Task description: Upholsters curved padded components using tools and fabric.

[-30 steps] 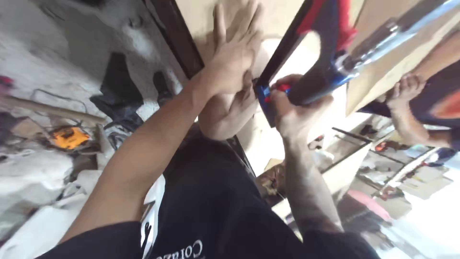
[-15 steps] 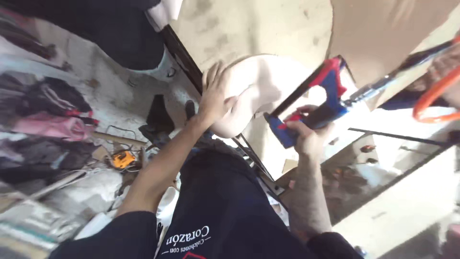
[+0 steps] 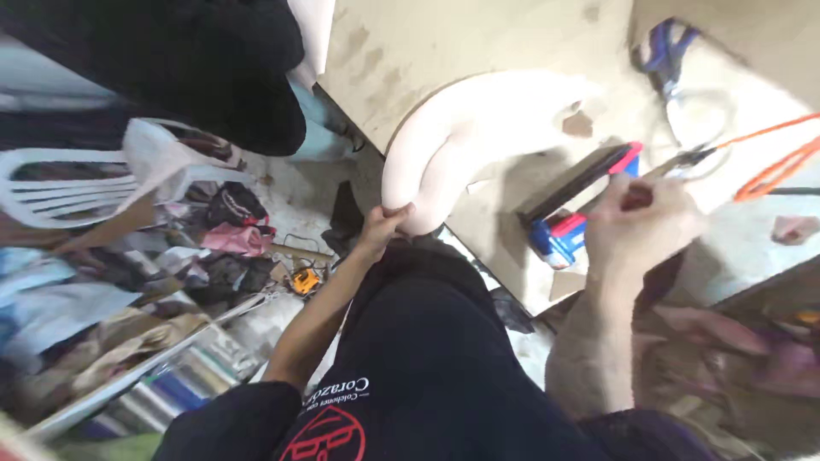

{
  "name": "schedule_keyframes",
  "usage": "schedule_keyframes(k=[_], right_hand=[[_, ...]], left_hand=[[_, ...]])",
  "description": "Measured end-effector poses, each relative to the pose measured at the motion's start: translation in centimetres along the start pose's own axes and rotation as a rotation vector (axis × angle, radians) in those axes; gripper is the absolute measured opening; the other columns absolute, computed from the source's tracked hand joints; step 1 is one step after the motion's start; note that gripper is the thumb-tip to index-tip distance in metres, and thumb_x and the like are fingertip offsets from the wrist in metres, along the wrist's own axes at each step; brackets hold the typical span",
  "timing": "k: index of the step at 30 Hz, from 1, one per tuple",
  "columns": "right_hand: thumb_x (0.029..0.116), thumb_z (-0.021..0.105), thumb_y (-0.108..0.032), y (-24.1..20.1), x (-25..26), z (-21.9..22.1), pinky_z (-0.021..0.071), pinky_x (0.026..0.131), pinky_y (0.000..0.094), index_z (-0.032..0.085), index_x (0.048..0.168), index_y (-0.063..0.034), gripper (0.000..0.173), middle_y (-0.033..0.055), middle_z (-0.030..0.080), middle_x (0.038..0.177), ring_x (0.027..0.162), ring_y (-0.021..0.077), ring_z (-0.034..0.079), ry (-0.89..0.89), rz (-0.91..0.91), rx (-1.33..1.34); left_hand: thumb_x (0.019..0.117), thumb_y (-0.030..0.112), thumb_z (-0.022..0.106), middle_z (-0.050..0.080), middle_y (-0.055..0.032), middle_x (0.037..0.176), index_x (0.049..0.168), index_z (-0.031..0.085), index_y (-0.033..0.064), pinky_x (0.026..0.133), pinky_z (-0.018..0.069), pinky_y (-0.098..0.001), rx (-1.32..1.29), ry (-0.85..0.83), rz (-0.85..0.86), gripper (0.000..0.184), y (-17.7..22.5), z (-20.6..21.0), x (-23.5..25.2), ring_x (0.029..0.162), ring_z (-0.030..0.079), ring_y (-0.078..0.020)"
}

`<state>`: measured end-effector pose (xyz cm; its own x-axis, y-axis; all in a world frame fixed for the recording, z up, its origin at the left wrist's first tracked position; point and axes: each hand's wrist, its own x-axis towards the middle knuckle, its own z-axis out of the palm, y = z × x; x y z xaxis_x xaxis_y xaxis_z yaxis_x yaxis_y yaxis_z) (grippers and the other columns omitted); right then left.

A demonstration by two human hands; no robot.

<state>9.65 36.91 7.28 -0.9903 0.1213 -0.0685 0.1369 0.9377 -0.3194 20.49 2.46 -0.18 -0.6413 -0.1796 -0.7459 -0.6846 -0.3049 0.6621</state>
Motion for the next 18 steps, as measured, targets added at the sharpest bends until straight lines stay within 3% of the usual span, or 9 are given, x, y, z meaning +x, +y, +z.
schedule_keyframes(k=[3,4,7,10,12,15,16,18], right_hand=[[0.1011,0.06,-0.037,-0.2,1.9,1.5,0.0491,0.096,0.0682,0.066,0.125,-0.0038,0.042,0.0238,0.064,0.126,0.118,0.0454,0.061,-0.321,-0.342,0.089],[0.1004,0.062,-0.034,-0.2,1.9,1.9,0.0488,0.096,0.0683,0.067,0.124,-0.0025,0.039,0.0247,0.063,0.126,0.118,0.0462,0.061,-0.36,-0.394,0.115],[0.1008,0.06,-0.026,-1.8,0.7,2.8,0.0563,0.084,0.0585,0.069,0.113,0.0006,0.031,0.022,0.069,0.109,0.097,0.0386,0.069,-0.348,-0.481,0.214],[0.1,0.063,-0.023,-6.6,0.5,5.2,0.0584,0.087,0.0503,0.071,0.111,-0.0024,0.025,0.0173,0.07,0.109,0.099,0.032,0.07,-0.364,-0.65,0.368],[0.0983,0.067,-0.024,-9.9,1.7,7.7,0.0553,0.093,0.0521,0.072,0.112,-0.0048,0.024,0.0177,0.069,0.114,0.108,0.0346,0.067,-0.388,-0.769,0.4],[0.0968,0.067,-0.034,-13.2,4.6,11.3,0.0544,0.093,0.055,0.072,0.115,-0.0109,0.03,0.0164,0.068,0.118,0.112,0.036,0.065,-0.39,-0.854,0.368],[0.0956,0.068,-0.038,-14.2,5.4,11.9,0.0555,0.09,0.0562,0.073,0.11,-0.012,0.03,0.0152,0.069,0.115,0.109,0.036,0.066,-0.38,-0.859,0.342],[0.0892,0.07,-0.044,-16.3,6.3,12.1,0.0556,0.078,0.0606,0.074,0.102,-0.0147,0.032,0.0135,0.072,0.104,0.101,0.0376,0.069,-0.396,-0.822,0.211]], left_hand=[[0.0929,0.029,0.078,0.072,-0.0167,0.116,0.13,0.059,-0.0006,0.087,0.0635,-0.0482,-0.005,0.06,0.038,0.051,0.3,-0.1,0.0,0.102,0.073,-0.03],[0.0923,0.03,0.078,0.072,-0.016,0.117,0.13,0.06,0.0009,0.087,0.0629,-0.0481,-0.006,0.097,0.06,0.051,0.4,-0.2,0.1,0.103,0.072,-0.0294],[0.0895,0.041,0.08,0.071,-0.0141,0.117,0.13,0.062,0.0059,0.083,0.0626,-0.0484,0.073,0.223,0.066,0.056,0.6,-0.1,0.9,0.102,0.071,-0.0281],[0.0861,0.039,0.082,0.073,-0.0108,0.115,0.129,0.063,0.0078,0.087,0.0606,-0.0481,0.138,0.26,0.08,0.057,2.1,1.1,2.2,0.104,0.071,-0.0236],[0.0844,0.036,0.084,0.074,-0.0103,0.111,0.126,0.064,0.0055,0.09,0.0605,-0.0478,0.167,0.28,0.104,0.055,2.7,1.4,3.3,0.103,0.071,-0.0222],[0.0803,0.039,0.087,0.074,-0.0123,0.108,0.126,0.063,0.005,0.083,0.0621,-0.0488,0.164,0.291,0.102,0.062,3.4,1.3,4.4,0.097,0.073,-0.0245],[0.0795,0.037,0.088,0.074,-0.0128,0.105,0.123,0.064,0.0038,0.079,0.0627,-0.0481,0.143,0.292,0.116,0.06,3.5,1.2,4.9,0.092,0.073,-0.025],[0.0798,0.036,0.089,0.075,-0.012,0.104,0.12,0.066,0.0038,0.082,0.0629,-0.0477,0.142,0.295,0.14,0.056,3.4,1.1,5.4,0.093,0.074,-0.0242]])
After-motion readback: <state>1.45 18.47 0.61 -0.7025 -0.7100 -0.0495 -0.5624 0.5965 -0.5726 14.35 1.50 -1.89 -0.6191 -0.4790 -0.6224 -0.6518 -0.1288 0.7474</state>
